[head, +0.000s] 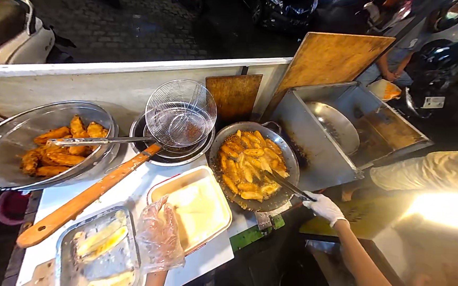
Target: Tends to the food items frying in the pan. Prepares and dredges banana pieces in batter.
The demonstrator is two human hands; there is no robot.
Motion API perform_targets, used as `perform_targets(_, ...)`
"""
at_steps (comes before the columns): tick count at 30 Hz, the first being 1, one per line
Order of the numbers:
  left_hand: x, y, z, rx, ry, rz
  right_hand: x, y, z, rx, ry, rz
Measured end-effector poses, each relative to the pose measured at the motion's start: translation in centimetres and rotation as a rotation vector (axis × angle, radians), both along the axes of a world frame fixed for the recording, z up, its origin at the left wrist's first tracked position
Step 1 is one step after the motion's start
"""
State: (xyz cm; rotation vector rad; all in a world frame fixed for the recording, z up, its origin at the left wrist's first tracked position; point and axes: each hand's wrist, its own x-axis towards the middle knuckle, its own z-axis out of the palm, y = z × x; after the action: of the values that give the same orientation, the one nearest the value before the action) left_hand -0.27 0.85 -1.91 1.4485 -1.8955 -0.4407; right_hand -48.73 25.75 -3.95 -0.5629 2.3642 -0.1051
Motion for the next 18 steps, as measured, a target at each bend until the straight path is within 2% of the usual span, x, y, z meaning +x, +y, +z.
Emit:
perform_targets(2,-0.1,0.0,0.1,0.042,0.01,-0.01,1.3,-2.6,-0.8,0.157,0.146,0.142)
perform_targets(5,-0.1,0.2,0.6,0.139,-0.007,0.029,3.6,-6.1,-2.3,0.236,0.255,0.271)
perform_targets(12,0.3,0.3,-1.6,0.147,-0.003,0.075,7.2,-10.5,-4.8,0.281,0.331,0.279)
perform_targets(14,0.1,0.2,-1.6,0.138,-0.018,0.068,6.1,-10.2,-3.8,0.294,0.319,0.288)
perform_targets(18,-0.1,0.3,-1.2,0.147,-0.016,0.063,4.5,-7.8,0.9,0.252,0.313,0.259)
